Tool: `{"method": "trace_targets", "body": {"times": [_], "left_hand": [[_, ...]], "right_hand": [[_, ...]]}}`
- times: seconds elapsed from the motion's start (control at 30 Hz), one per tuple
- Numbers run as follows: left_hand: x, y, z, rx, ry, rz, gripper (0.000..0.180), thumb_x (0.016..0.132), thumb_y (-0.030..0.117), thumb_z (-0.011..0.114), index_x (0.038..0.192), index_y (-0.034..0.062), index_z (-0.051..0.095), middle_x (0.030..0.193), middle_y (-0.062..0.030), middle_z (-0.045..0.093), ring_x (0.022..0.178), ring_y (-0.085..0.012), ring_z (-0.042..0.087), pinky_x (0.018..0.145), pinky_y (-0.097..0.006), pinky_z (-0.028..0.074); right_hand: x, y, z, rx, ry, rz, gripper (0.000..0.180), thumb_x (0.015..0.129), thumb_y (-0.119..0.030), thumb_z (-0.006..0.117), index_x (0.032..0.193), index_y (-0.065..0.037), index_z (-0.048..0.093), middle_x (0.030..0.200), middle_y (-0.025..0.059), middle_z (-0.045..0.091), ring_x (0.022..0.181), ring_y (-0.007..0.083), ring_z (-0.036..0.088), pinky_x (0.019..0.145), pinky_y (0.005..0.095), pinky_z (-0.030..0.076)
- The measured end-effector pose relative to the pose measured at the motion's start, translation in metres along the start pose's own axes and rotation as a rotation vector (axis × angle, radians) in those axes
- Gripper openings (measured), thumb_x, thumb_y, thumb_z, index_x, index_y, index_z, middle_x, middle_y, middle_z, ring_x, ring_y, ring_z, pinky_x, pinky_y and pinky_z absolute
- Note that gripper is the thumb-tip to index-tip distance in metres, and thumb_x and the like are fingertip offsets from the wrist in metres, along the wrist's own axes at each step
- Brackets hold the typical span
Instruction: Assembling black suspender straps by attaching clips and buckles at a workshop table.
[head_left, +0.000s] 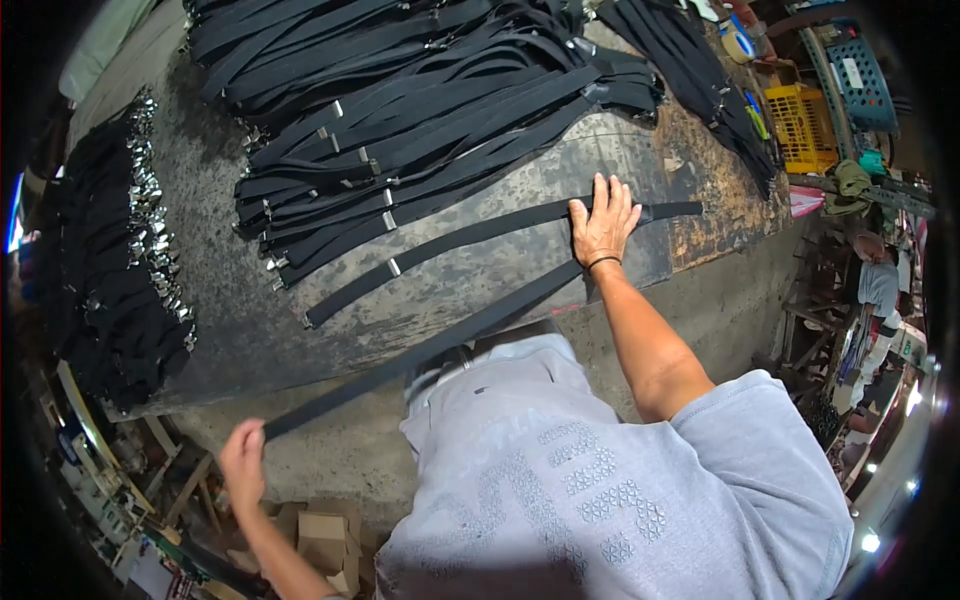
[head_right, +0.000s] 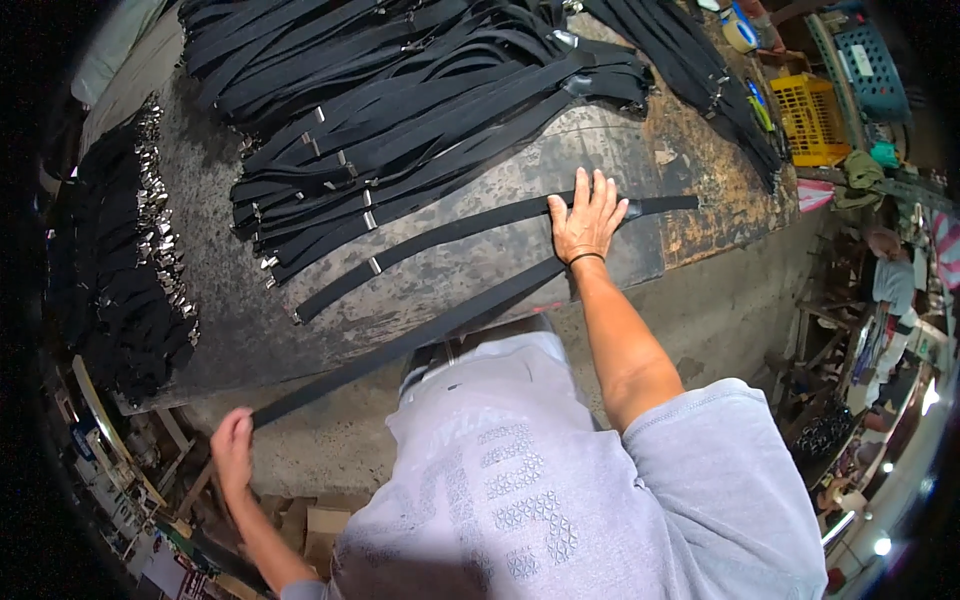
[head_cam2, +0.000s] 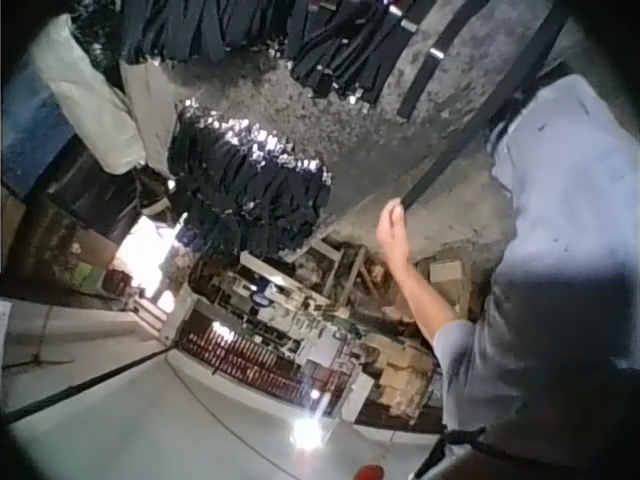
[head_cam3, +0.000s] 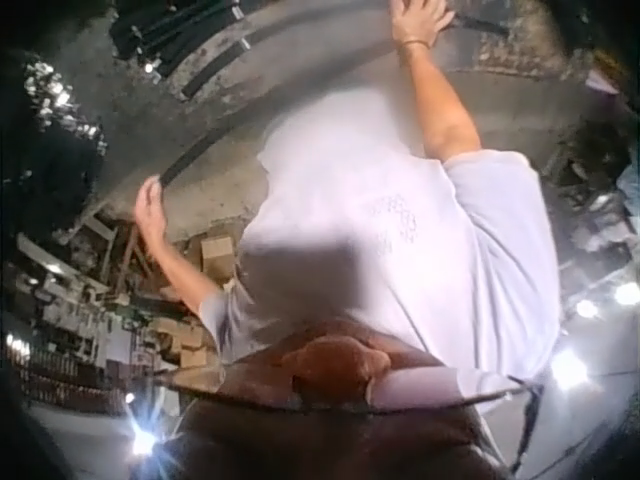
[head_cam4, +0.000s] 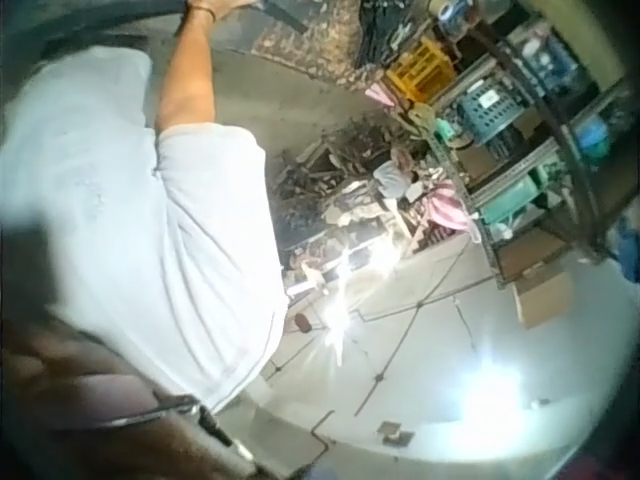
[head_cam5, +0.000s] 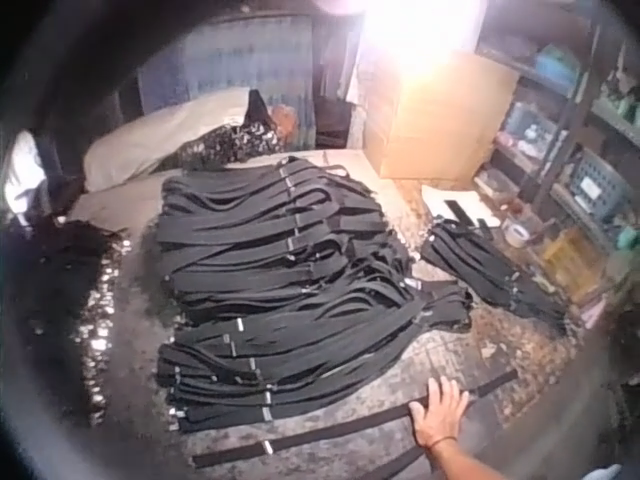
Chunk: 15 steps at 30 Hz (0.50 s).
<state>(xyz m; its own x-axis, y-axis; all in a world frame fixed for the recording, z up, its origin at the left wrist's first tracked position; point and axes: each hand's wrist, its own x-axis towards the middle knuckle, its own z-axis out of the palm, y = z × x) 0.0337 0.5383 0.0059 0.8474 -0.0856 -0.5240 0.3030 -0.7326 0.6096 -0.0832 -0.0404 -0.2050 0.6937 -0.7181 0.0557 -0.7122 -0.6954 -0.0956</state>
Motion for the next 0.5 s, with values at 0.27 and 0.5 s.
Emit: {"method": "trace_targets", "body": {"times": [0.27,0.5], "left_hand": [[0.079,0.038,0.236,0.301,-0.165,0.469,0.017,0.093,0.021,0.058,0.099,0.0053,0.06,0.087,-0.0196,0.067,0.084,-0.0411,0.064,0.072,-0.048,0.049],[0.082,0.061,0.237,0.515,-0.049,0.729,0.017,0.082,0.014,0.067,0.096,0.0053,0.06,0.097,-0.0134,0.061,0.097,-0.0351,0.058,0.082,-0.045,0.047]], "right_hand": [[-0.005,-0.003,-0.001,0.029,-0.058,0.035,0.074,0.092,-0.06,0.045,0.149,-0.015,0.031,0.155,0.0142,0.027,0.145,0.0354,0.015,0.116,0.0584,0.004],[0.012,0.027,-0.02,0.448,0.092,0.03,0.064,0.092,-0.054,0.051,0.137,-0.008,0.049,0.142,0.02,0.042,0.135,0.0392,0.034,0.111,0.0557,0.021]]}}
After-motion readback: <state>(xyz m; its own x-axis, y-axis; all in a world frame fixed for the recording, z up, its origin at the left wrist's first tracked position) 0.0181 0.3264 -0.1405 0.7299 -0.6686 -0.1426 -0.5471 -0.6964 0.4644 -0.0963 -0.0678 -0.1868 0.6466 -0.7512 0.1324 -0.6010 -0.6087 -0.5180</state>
